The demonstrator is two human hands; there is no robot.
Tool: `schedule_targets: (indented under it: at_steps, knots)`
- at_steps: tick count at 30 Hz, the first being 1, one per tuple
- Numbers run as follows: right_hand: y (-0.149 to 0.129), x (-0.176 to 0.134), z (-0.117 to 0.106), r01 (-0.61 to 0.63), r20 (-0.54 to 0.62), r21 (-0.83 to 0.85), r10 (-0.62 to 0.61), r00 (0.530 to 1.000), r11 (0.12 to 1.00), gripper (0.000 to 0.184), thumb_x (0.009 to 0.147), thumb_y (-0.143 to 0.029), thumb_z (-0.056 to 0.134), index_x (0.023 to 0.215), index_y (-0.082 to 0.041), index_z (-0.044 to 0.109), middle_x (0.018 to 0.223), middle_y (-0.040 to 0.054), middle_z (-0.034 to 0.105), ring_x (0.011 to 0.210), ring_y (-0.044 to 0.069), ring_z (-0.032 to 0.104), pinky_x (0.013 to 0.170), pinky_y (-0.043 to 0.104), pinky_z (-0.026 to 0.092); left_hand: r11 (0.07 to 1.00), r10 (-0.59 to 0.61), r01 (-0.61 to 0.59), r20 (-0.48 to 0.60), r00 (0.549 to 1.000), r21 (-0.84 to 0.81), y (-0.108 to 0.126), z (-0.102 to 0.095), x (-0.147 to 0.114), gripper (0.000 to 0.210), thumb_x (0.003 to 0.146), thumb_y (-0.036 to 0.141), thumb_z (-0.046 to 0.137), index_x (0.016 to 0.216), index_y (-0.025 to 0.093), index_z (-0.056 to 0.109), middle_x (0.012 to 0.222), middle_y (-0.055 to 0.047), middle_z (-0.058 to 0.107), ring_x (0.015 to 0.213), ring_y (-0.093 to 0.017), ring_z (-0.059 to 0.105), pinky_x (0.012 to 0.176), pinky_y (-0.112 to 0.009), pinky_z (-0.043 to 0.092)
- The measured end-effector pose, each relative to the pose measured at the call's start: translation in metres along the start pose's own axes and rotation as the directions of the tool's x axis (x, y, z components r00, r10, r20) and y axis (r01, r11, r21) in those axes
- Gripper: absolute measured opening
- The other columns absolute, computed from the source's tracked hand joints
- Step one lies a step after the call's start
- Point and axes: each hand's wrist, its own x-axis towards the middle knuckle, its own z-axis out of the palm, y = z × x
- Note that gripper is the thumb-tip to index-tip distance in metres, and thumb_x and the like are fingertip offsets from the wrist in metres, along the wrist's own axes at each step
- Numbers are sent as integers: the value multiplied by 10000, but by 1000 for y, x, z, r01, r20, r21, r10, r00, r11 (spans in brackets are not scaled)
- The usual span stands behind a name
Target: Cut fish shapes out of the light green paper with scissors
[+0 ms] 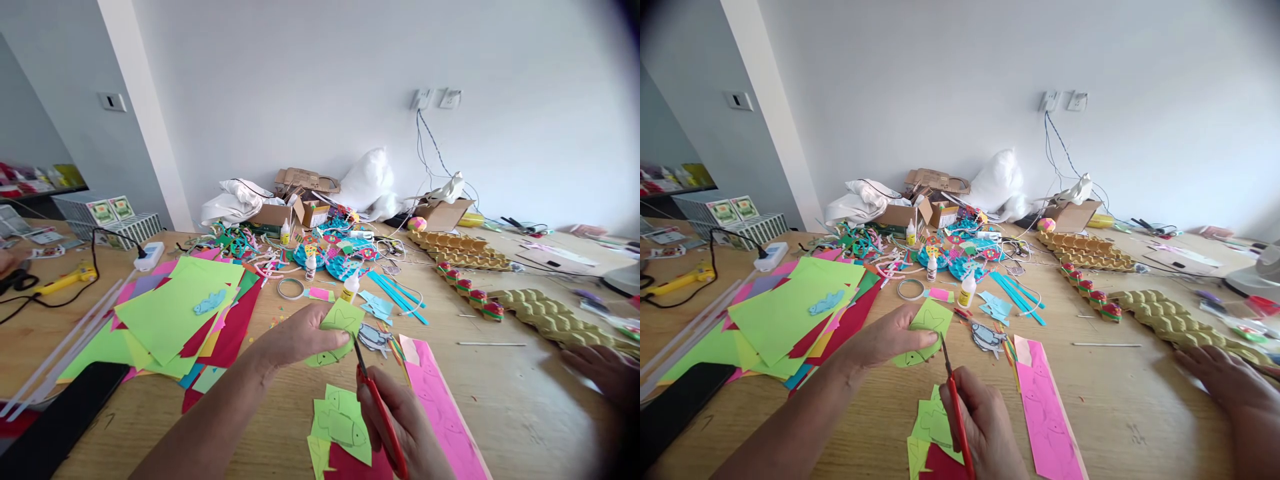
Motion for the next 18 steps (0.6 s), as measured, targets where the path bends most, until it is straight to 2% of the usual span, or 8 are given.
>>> schedule_targets:
  at_steps: [11,18]
  knots:
    - [-12,-1,-1,-24,-10,43,25,1000,999,465,754,-628,493,556,-217,401,418,-63,373,384,100,372,391,217,268,1000,1,-1,-4,1000,15,-1,-1,1,155,747,241,537,884,167,540,672,43,453,553,-68,407,534,-195,332]
    - [-13,-2,1,3,-21,64,-2,1000,998,469,802,-602,442,554,-203,440,411,-49,410,410,106,399,423,218,302,1000,21,-21,4,1000,-6,2,2,0,141,758,236,526,870,152,538,660,26,501,560,-81,456,543,-208,373]
